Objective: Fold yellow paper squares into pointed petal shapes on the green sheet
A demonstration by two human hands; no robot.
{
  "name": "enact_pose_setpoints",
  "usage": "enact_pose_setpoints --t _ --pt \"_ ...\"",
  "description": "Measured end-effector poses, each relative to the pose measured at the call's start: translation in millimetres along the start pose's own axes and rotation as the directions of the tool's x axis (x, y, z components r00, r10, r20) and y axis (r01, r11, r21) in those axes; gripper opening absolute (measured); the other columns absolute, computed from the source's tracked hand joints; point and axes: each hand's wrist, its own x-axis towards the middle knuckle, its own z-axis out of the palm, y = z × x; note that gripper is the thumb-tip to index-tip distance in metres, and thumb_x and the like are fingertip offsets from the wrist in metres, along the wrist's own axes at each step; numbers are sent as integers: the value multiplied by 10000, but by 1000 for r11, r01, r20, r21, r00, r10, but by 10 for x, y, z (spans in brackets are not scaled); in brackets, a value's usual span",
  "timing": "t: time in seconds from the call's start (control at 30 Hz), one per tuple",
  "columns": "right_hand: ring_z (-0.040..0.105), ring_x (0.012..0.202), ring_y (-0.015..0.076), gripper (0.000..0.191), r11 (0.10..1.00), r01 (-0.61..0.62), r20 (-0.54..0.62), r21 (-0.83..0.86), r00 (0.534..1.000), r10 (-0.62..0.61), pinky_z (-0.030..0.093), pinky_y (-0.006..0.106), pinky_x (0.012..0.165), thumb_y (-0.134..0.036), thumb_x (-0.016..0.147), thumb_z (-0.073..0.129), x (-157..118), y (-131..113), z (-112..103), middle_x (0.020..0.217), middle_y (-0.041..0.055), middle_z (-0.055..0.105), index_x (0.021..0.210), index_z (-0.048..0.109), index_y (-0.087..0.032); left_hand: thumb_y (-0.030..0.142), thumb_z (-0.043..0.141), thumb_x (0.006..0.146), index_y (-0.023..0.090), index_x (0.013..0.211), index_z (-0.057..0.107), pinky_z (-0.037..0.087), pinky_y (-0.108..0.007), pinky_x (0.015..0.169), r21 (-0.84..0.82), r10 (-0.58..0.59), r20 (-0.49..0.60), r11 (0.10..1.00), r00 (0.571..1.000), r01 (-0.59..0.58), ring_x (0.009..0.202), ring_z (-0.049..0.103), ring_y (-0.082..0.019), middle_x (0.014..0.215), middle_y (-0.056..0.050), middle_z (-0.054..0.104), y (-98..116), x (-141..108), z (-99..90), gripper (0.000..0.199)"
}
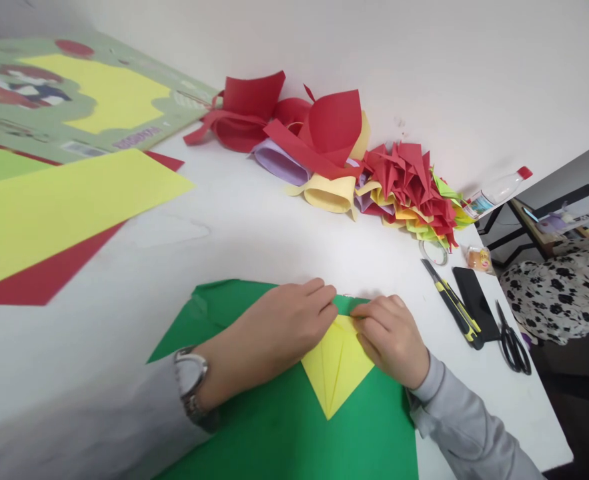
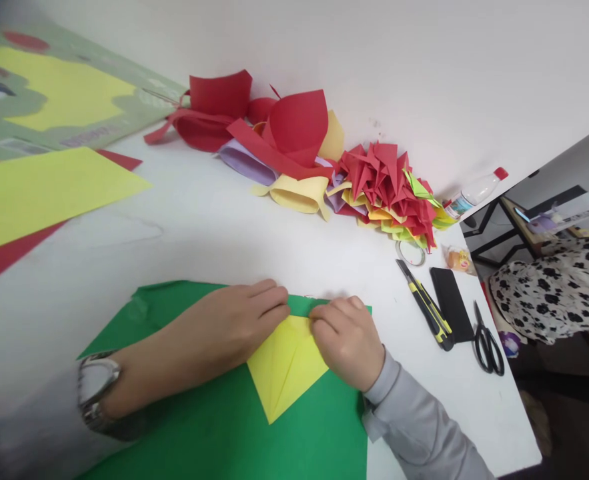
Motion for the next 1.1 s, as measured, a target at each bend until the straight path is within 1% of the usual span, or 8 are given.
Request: enact_pose_setpoints --t 0.17,0.4,0.53,0.6,0.67,0.77,0.93,1.1 --pt "584 793 195 258 976 167 87 -143 984 -156 366 352 660 -72 961 429 -29 -98 -57 984 128 705 802 623 -129 -19 452 803 181 680 541 336 -327 512 111 87 -86 991 992 -78 650 478 -228 672 -46 516 64 -5 17 251" --pt "606 831 238 219 964 200 124 -177 976 -180 449 418 751 -30 910 440 -99 -196 -64 1056 214 686 888 653 -75 -23 485 732 180 632 568 301 -318 466 163 63 -106 986 992 -45 633 514 -224 636 -51 533 117 -83 -17 240" --pt "609 872 243 283 958 189 106 -215 980 -170 478 440 789 -34 918 385 -130 -214 -51 1080 203 689 919 662 -91 15 457 744 176 607 607 353 -356 454 203 16 -183 979 983 22 578 532 -241 607 -73 572 309 -141 -13 259" --pt "612 877 245 295 958 188 108 -216 980 -168 487 440 793 -39 919 379 -135 -217 -52 1085 201 690 908 670 -81 82 436 807 132 793 692 462 -419 598 170 40 -232 985 972 0 714 605 -283 797 -136 685 500 -185 38 262" --pt "616 877 250 301 959 189 115 -213 979 -167 495 437 792 -44 915 380 -135 -215 -59 1090 201 690 885 679 -68 110 411 846 144 853 706 465 -475 828 130 21 -337 991 941 25 922 627 -319 960 -143 722 696 -233 111 297" --pt "621 903 254 315 960 185 121 -210 979 -163 505 434 802 -45 914 374 -128 -207 -78 1116 196 686 874 685 -67 150 435 893 99 939 713 446 -457 882 138 -100 -337 978 936 154 979 628 -323 1004 -156 733 868 -282 194 287" --pt "614 1018 263 311 974 188 121 -126 978 -173 532 407 813 -34 920 380 -97 -191 -95 1157 188 673 871 686 -68 105 376 868 81 952 698 440 -422 869 57 -105 -343 990 933 133 936 655 -308 1015 -175 733 800 -264 202 333" --pt "620 1019 259 318 977 186 106 -105 979 -175 555 402 769 -34 937 372 -71 -193 -97 1123 193 689 925 689 -59 102 367 826 20 1034 649 353 -470 998 111 -138 -380 975 915 194 1093 609 -335 1123 -235 688 752 -225 241 360"
